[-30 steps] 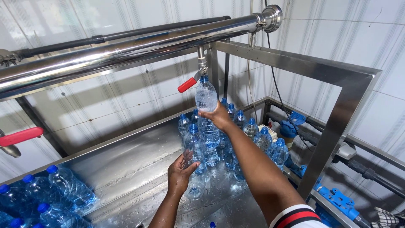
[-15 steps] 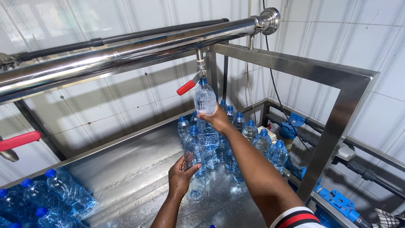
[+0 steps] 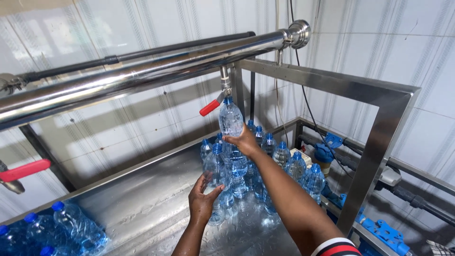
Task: The person fills clear plastic water bottles with water from a stainless steel tap. They place the filled bottles on a metal counter and retrieve empty bottles from a plastic bag to continue the process.
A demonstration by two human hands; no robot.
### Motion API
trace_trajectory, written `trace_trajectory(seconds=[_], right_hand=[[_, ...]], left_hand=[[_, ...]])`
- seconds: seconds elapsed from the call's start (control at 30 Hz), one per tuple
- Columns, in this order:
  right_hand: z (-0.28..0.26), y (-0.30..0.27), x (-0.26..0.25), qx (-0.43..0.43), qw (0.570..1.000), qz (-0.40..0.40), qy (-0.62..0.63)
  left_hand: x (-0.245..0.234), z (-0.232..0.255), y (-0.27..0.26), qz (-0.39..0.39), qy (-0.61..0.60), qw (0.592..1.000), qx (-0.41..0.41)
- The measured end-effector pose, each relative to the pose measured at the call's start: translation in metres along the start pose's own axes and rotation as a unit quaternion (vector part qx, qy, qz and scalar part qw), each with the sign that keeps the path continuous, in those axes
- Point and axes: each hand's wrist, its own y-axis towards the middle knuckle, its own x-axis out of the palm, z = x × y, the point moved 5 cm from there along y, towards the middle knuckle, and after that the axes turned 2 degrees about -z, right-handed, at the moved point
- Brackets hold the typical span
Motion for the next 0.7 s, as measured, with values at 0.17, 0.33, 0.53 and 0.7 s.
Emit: trace_trajectory(seconds=[0.17,0.33,0.53,0.7], right_hand=[[0.002,0.012,-0.003,-0.009,0.999,0.008,0.031],[-0.004,0.011,-0.007,-0.023,0.999,0.012,0.030],[0.013,0.008,-0.009,-0.002,0.999,0.043,-0.027],[0.060,0.001,-0.007,-0.032,0.995,0.093,-0.029]], left_hand=[[-0.002,0.033,0.014,0.026,0.010,0.999,0.022],[0.002,0.051,0.030,0.036,0.008,0.999,0.024],[0.008,0.059,0.055,0.054,-0.013,0.998,0.038],[0.014,0.056,0.100,0.056,0.123,0.991,0.006]])
